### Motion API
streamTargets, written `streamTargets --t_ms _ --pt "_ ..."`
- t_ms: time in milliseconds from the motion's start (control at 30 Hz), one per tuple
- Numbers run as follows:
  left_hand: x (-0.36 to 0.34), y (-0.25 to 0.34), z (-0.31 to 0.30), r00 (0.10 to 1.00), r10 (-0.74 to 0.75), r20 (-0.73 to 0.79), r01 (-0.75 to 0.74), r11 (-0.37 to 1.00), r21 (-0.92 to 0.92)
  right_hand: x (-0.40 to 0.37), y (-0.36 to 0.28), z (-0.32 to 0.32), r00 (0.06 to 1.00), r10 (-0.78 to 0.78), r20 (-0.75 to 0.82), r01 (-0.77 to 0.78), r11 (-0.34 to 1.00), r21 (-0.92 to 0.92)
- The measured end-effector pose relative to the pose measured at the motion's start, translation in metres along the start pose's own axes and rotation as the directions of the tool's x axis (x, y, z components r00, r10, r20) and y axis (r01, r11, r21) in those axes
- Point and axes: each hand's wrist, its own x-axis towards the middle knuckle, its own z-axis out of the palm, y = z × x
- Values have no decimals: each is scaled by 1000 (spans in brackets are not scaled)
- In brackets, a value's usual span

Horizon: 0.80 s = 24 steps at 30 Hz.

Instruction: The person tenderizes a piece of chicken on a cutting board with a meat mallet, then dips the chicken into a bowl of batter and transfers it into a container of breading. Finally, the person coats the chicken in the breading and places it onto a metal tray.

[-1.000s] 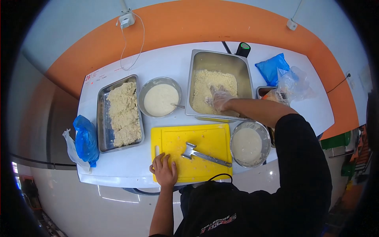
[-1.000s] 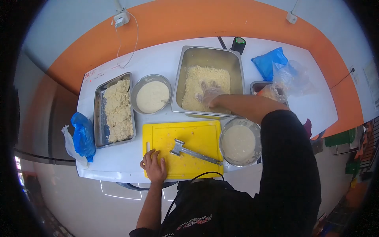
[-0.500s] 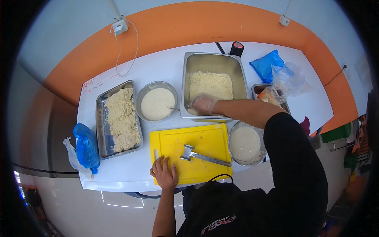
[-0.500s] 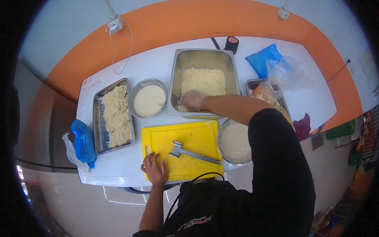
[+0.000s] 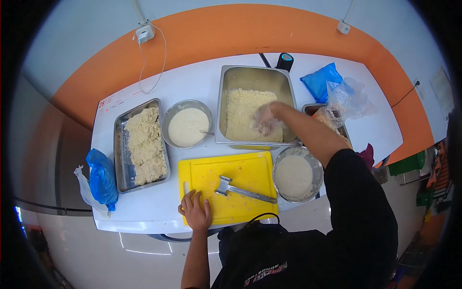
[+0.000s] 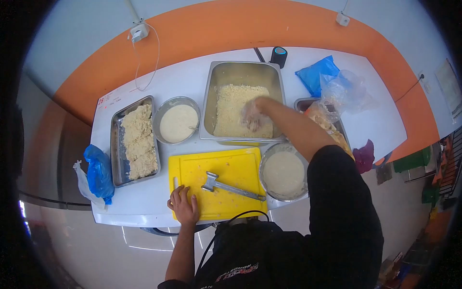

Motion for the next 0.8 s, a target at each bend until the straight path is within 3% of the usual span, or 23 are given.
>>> streamTargets --t_ms 33,67,133,267,333,367,433,567,633,667,733,767,800 --pt "-1 1 1 1000 2 -2 -2 1000 3 -1 -1 9 998 68 -16 -65 987 144" --pt "-2 0 1 1000 5 3 -5 1000 5 -2 -2 6 998 63 -21 -59 987 148" --pt "1 -3 -1 1000 0 -3 0 1000 13 -13 -14 -4 981 -181 63 123 846 519" --pt "0 2 -2 1000 4 -4 -4 1000 7 -2 -22 -14 992 -99 81 58 914 402" --pt "2 0 -3 1000 -6 1 6 1000 4 51 9 -44 993 -101 -55 106 989 100" --pt "2 1 -2 1000 -5 1 5 1000 7 45 0 -45 993 -102 -53 107 990 95" --pt "1 1 -2 1000 -1 2 1 1000 10 27 -20 -47 893 -215 -395 7 885 -466" --pt "3 0 -2 1000 0 -7 0 1000 4 46 -8 -42 879 -308 -365 153 906 -396" --pt "1 -1 -2 1000 3 -6 -3 1000 -1 67 5 -41 990 -100 -103 84 986 -145" --pt "3 -1 -2 1000 7 1 -7 1000 -2 76 12 -39 990 -97 -107 81 986 -148" --pt "4 -2 -2 1000 8 7 -8 1000 -4 85 17 -33 992 2 124 -2 1000 0" --pt "4 -2 -2 1000 9 6 -9 1000 -9 90 20 -35 992 2 125 -2 1000 -3" --pt "3 -2 -2 1000 11 7 -11 1000 -13 87 17 -36 995 -2 98 14 993 -120"
